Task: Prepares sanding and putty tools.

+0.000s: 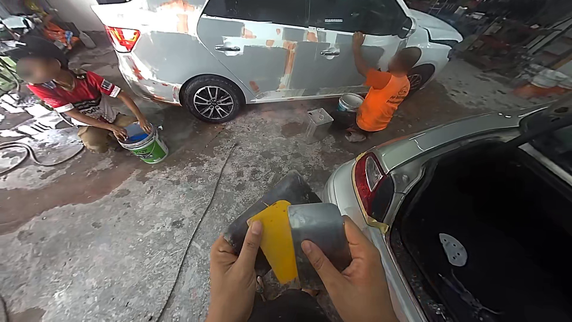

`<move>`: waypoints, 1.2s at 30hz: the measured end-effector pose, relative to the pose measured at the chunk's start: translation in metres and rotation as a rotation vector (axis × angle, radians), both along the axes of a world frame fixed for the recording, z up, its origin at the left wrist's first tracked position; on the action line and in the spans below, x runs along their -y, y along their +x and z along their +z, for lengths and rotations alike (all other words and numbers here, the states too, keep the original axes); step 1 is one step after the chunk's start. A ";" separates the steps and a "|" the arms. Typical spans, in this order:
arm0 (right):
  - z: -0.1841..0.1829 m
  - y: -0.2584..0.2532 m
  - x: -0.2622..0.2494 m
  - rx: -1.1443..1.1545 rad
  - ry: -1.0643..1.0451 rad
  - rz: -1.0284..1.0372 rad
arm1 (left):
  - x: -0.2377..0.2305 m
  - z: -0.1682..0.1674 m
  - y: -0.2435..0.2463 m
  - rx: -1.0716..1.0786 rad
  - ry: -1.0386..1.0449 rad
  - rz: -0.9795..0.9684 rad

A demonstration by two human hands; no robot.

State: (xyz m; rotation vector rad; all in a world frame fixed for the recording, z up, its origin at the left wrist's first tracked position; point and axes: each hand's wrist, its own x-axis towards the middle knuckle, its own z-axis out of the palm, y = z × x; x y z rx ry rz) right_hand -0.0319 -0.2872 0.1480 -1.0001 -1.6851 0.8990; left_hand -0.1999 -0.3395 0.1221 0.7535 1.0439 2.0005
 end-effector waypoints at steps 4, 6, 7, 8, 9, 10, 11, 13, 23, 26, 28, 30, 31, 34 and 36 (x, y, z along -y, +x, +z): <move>0.001 0.003 0.003 -0.095 0.002 -0.045 | -0.002 0.000 0.002 -0.031 -0.013 -0.050; 0.008 0.004 0.001 -0.157 0.035 -0.118 | -0.002 -0.003 0.005 -0.088 0.015 -0.056; 0.010 0.004 -0.001 -0.179 0.051 -0.150 | -0.001 -0.004 0.007 -0.129 0.034 -0.051; 0.012 0.005 -0.005 -0.201 0.060 -0.178 | 0.000 -0.005 0.008 -0.183 0.056 -0.057; 0.013 0.005 -0.008 -0.222 0.059 -0.196 | 0.001 -0.006 0.009 -0.232 0.079 -0.082; 0.013 0.005 -0.011 -0.240 0.043 -0.201 | 0.002 -0.006 0.012 -0.270 0.097 -0.113; 0.012 0.005 -0.013 -0.253 0.023 -0.196 | 0.003 -0.006 0.015 -0.292 0.109 -0.139; 0.011 0.003 -0.014 -0.220 0.013 -0.200 | 0.004 -0.006 0.019 -0.312 0.117 -0.149; 0.007 -0.010 0.001 0.107 0.267 -0.229 | 0.010 0.001 0.005 -0.506 0.158 -0.217; 0.006 -0.011 0.002 0.136 0.298 -0.222 | 0.014 0.000 0.001 -0.616 0.153 -0.222; 0.005 -0.012 0.003 0.147 0.304 -0.192 | 0.015 0.001 0.001 -0.650 0.144 -0.222; 0.005 -0.014 0.008 0.151 0.322 -0.161 | 0.015 0.000 0.003 -0.663 0.135 -0.220; 0.005 -0.014 0.010 0.156 0.331 -0.154 | 0.016 -0.001 0.004 -0.656 0.134 -0.222; 0.004 -0.013 0.010 0.128 0.269 -0.091 | 0.018 -0.002 0.004 -0.559 0.150 -0.261; 0.002 -0.010 0.006 0.055 0.206 -0.051 | 0.017 -0.002 0.008 -0.484 0.168 -0.261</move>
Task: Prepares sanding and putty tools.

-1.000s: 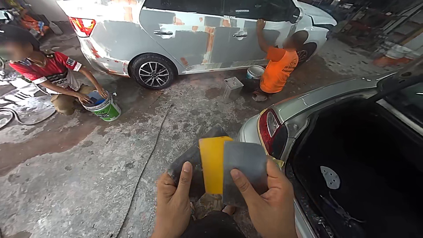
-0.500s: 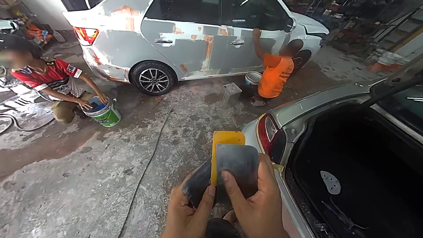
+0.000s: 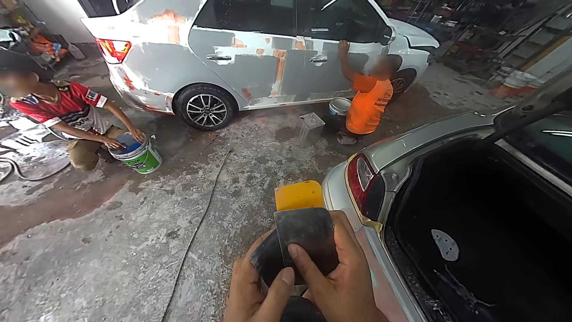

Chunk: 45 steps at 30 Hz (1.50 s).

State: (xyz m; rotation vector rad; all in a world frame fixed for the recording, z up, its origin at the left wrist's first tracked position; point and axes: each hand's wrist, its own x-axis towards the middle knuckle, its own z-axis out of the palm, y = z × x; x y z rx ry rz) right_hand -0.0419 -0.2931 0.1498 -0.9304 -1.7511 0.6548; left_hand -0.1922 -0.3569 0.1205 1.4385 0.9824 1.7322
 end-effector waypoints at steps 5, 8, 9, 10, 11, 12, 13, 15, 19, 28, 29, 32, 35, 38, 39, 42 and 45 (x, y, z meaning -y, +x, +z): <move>0.002 0.003 -0.002 -0.097 -0.022 0.029 | -0.009 0.004 0.007 0.173 -0.035 0.029; 0.000 0.006 -0.004 -0.040 0.013 -0.021 | -0.011 -0.002 0.003 0.212 -0.092 0.040; 0.000 0.007 -0.004 0.000 0.043 -0.050 | -0.010 -0.003 0.003 0.226 -0.113 0.042; 0.001 0.007 -0.005 0.039 0.070 -0.075 | -0.010 -0.004 0.004 0.246 -0.131 0.042; 0.002 0.008 -0.005 0.071 0.090 -0.096 | -0.009 -0.005 0.004 0.269 -0.145 0.038; 0.003 0.008 -0.006 0.095 0.106 -0.114 | -0.010 -0.006 0.005 0.293 -0.154 0.036; 0.002 0.009 -0.007 0.105 0.114 -0.125 | -0.010 -0.006 0.005 0.314 -0.156 0.034; 0.000 0.012 -0.011 0.069 0.090 -0.131 | -0.011 -0.007 0.006 0.355 -0.158 0.034; -0.004 0.014 -0.019 -0.008 0.067 -0.172 | -0.014 -0.008 0.006 0.413 -0.159 0.022; -0.009 0.013 -0.017 0.032 0.073 -0.196 | -0.018 -0.017 0.010 0.334 -0.163 -0.003; -0.008 0.016 -0.018 -0.018 0.051 -0.174 | -0.017 -0.017 0.010 0.353 -0.181 0.000; -0.004 0.029 -0.029 -0.267 0.007 -0.113 | -0.014 -0.016 0.006 0.400 -0.252 0.058; 0.002 0.046 -0.043 -0.523 -0.037 -0.105 | -0.011 -0.023 -0.005 0.429 -0.293 0.146; 0.001 0.070 -0.047 -0.685 -0.246 -0.011 | -0.010 -0.032 -0.017 0.455 -0.359 0.242; -0.002 0.077 -0.046 -0.738 -0.331 0.026 | -0.009 -0.034 -0.022 0.457 -0.378 0.267; -0.016 0.095 -0.045 -0.878 -0.523 0.201 | -0.008 -0.038 -0.035 0.466 -0.403 0.315; -0.018 0.100 -0.039 -1.022 -0.647 0.132 | -0.008 -0.041 -0.044 0.491 -0.394 0.343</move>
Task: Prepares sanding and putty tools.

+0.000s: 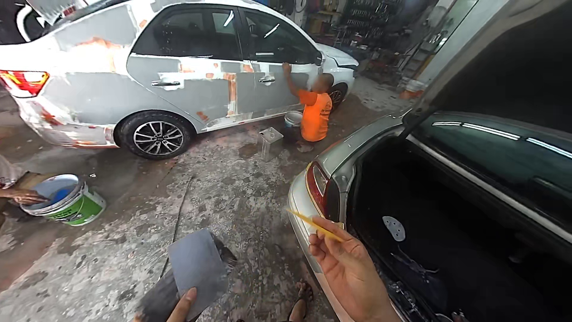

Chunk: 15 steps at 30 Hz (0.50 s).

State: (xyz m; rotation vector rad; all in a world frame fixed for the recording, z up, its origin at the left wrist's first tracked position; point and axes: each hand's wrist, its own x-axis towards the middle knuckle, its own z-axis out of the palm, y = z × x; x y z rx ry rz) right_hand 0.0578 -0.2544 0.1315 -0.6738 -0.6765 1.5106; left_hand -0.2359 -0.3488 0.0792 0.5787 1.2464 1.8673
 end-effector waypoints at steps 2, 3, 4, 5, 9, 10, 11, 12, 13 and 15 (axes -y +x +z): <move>0.008 -0.002 0.002 -0.028 -0.165 -0.037 | 0.001 -0.011 -0.008 0.005 0.008 -0.007; 0.010 -0.003 0.002 -0.024 -0.212 -0.039 | 0.001 -0.015 -0.012 0.004 0.004 -0.011; 0.011 -0.004 0.001 -0.016 -0.235 -0.044 | 0.001 -0.017 -0.014 0.001 -0.002 -0.010; 0.012 -0.006 0.001 -0.011 -0.244 -0.047 | 0.001 -0.017 -0.016 -0.002 -0.005 -0.006; 0.015 -0.014 0.000 -0.003 -0.248 -0.036 | 0.000 -0.015 -0.018 -0.009 -0.006 0.007; 0.015 -0.016 -0.001 -0.004 -0.246 -0.030 | 0.001 -0.015 -0.019 -0.012 -0.002 0.011; 0.014 -0.019 -0.001 -0.007 -0.243 -0.024 | 0.001 -0.016 -0.020 -0.015 0.004 0.007; 0.013 -0.021 -0.002 -0.007 -0.238 -0.016 | 0.002 -0.017 -0.022 -0.017 0.011 0.006; 0.012 -0.024 -0.003 -0.002 -0.231 -0.010 | 0.003 -0.018 -0.024 -0.012 0.015 0.010; 0.009 -0.030 -0.004 0.012 -0.213 -0.003 | 0.004 -0.017 -0.028 -0.011 0.004 0.035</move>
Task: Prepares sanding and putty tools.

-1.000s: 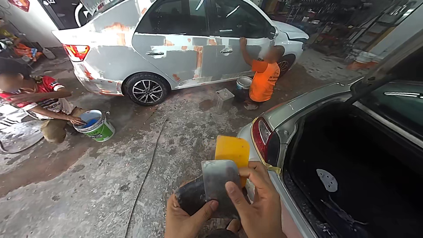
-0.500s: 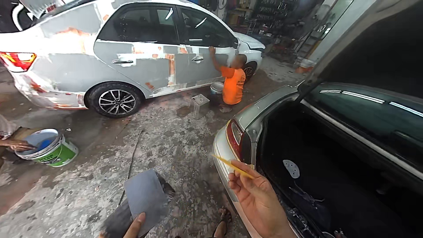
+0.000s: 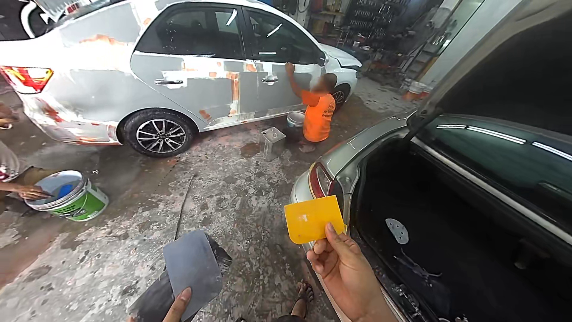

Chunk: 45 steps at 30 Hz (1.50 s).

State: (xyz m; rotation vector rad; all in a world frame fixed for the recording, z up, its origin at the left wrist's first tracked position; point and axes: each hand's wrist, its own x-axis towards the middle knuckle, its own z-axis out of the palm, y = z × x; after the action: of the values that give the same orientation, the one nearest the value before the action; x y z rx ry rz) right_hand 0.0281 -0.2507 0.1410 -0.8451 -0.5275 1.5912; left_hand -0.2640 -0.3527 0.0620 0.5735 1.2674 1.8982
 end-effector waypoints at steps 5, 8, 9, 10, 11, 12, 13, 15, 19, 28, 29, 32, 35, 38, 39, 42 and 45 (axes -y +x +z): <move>-0.009 -0.015 -0.005 0.094 0.078 -0.008 | 0.003 -0.001 -0.011 -0.058 -0.059 0.037; -0.018 -0.022 -0.010 0.327 0.191 -0.081 | 0.005 0.001 -0.014 -0.113 -0.029 -0.100; -0.020 -0.024 -0.014 0.369 0.223 -0.090 | 0.003 0.004 -0.014 -0.135 -0.014 -0.172; -0.019 -0.026 -0.018 0.372 0.234 -0.083 | 0.001 0.009 -0.013 -0.151 0.001 -0.249; -0.018 -0.029 -0.024 0.358 0.218 -0.071 | -0.003 0.012 -0.012 -0.156 0.017 -0.325; -0.016 -0.032 -0.032 0.340 0.187 -0.063 | -0.009 0.015 -0.011 -0.153 0.039 -0.396; -0.015 -0.036 -0.041 0.330 0.160 -0.058 | -0.016 0.017 -0.011 -0.145 0.070 -0.462; -0.016 -0.042 -0.061 0.328 0.150 -0.033 | -0.031 0.019 -0.010 -0.126 0.148 -0.583; -0.021 -0.061 -0.097 0.385 0.266 0.062 | -0.061 0.026 -0.005 -0.054 0.183 -0.658; -0.019 -0.090 -0.187 0.142 0.558 0.331 | -0.148 0.040 0.002 -0.068 0.132 -0.445; -0.018 -0.090 -0.197 0.148 0.570 0.338 | -0.158 0.042 0.004 -0.062 0.133 -0.415; -0.010 -0.088 -0.228 0.190 0.632 0.348 | -0.186 0.050 0.009 -0.071 0.134 -0.334; -0.002 -0.089 -0.257 0.286 0.722 0.316 | -0.216 0.051 0.010 -0.096 0.165 -0.311; -0.003 -0.093 -0.284 0.325 0.722 0.255 | -0.244 0.051 -0.002 -0.123 0.169 -0.376; -0.005 -0.095 -0.294 0.326 0.715 0.237 | -0.254 0.051 -0.008 -0.116 0.169 -0.413; -0.011 -0.101 -0.323 0.314 0.683 0.203 | -0.293 0.049 -0.029 -0.103 0.167 -0.527; -0.012 -0.110 -0.351 0.350 0.654 0.155 | -0.344 0.044 -0.051 -0.091 0.172 -0.642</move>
State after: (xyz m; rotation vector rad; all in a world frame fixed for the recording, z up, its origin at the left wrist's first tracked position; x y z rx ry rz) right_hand -0.0818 0.1006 0.1293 -0.5826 -1.3061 1.2787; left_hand -0.3148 -0.0089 0.1062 1.0266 0.8329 1.4503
